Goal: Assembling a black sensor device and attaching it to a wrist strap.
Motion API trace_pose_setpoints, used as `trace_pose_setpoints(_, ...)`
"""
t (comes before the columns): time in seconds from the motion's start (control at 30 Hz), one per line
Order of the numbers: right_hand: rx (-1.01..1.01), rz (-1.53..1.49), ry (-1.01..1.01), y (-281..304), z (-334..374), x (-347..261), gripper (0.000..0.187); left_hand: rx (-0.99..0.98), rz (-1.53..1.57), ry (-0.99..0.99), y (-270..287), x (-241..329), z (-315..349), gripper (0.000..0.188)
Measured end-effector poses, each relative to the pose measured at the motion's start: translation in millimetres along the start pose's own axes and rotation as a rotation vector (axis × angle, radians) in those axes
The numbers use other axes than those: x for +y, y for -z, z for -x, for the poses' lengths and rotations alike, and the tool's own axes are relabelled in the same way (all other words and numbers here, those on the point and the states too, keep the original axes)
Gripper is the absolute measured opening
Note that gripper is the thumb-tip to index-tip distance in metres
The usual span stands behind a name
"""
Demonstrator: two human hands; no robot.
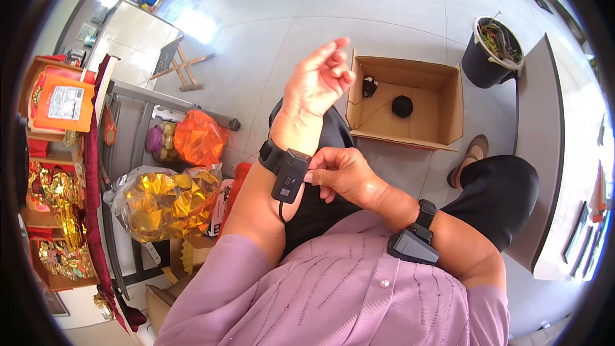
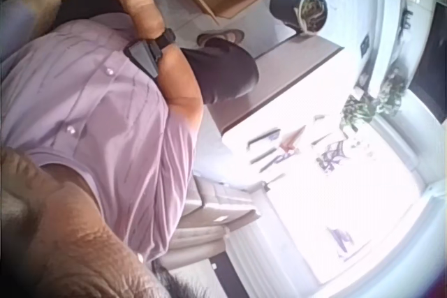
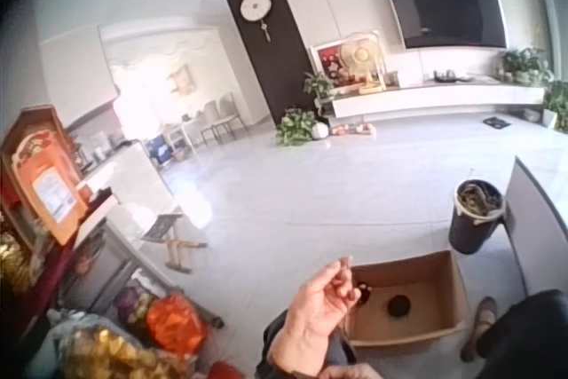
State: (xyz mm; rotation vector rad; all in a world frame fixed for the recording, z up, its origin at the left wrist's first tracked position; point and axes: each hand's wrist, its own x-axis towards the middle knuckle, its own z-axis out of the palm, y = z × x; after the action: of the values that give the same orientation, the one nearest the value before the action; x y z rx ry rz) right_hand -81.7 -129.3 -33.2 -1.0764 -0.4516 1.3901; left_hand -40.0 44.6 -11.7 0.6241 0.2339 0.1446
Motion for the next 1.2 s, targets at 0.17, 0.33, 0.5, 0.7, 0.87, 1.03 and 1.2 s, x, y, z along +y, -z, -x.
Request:
trace_pose_setpoints(0.17,0.03,0.067,0.005,5.6,4.3,-12.9,0.013,-0.05,0.287,0.023,10.3,3.2,-5.9,0.022)
trace_pose_setpoints(0.33,0.117,0.048,0.053,44.2,7.3,-31.4,0.023,-0.083,0.262,0.038,-20.9,29.0,11.4,0.023)
trace_pose_setpoints(0.5,0.438,0.195,0.017,95.1,48.0,-66.2,0.02,-0.255,0.272,0.128,-55.7,67.3,17.6,0.023)
trace_pose_setpoints(0.7,0.588,0.051,0.002,156.9,51.5,-115.5,0.016,-0.347,0.342,0.183,-56.8,79.1,-5.8,0.022)
trace_pose_setpoints(0.87,0.663,0.148,-0.047,226.8,-33.5,-91.8,0.019,-0.011,0.19,0.184,9.2,33.9,-41.7,0.023)
trace_pose_setpoints(1.03,0.716,0.567,-0.376,280.5,-99.2,-7.3,0.059,0.139,0.014,0.126,38.7,21.5,-56.5,0.02)
trace_pose_setpoints(1.2,0.621,0.855,-0.47,348.2,-139.0,60.4,0.075,0.153,-0.522,0.19,9.5,13.6,-66.2,0.022)
